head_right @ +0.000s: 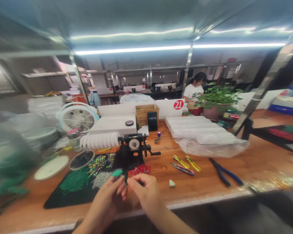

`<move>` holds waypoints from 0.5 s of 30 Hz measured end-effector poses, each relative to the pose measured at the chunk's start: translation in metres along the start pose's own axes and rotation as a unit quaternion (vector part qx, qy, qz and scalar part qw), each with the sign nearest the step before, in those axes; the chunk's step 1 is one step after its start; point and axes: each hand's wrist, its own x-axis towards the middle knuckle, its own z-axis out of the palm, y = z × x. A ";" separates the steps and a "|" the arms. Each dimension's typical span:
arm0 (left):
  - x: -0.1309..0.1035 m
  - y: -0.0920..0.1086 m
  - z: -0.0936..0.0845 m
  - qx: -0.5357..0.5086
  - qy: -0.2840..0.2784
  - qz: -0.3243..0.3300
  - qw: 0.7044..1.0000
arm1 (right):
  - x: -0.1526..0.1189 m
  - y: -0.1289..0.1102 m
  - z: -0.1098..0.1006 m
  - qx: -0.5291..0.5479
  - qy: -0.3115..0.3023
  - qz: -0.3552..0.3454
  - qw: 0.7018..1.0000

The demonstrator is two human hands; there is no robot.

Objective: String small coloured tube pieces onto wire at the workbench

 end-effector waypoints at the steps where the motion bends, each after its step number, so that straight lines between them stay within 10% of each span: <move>1: 0.000 -0.001 0.000 -0.010 0.003 0.000 1.000 | 0.000 0.002 0.001 -0.018 0.023 -0.011 1.000; 15: 0.001 -0.001 0.003 -0.045 0.035 0.019 0.998 | 0.005 0.015 0.011 -0.056 0.055 -0.061 0.995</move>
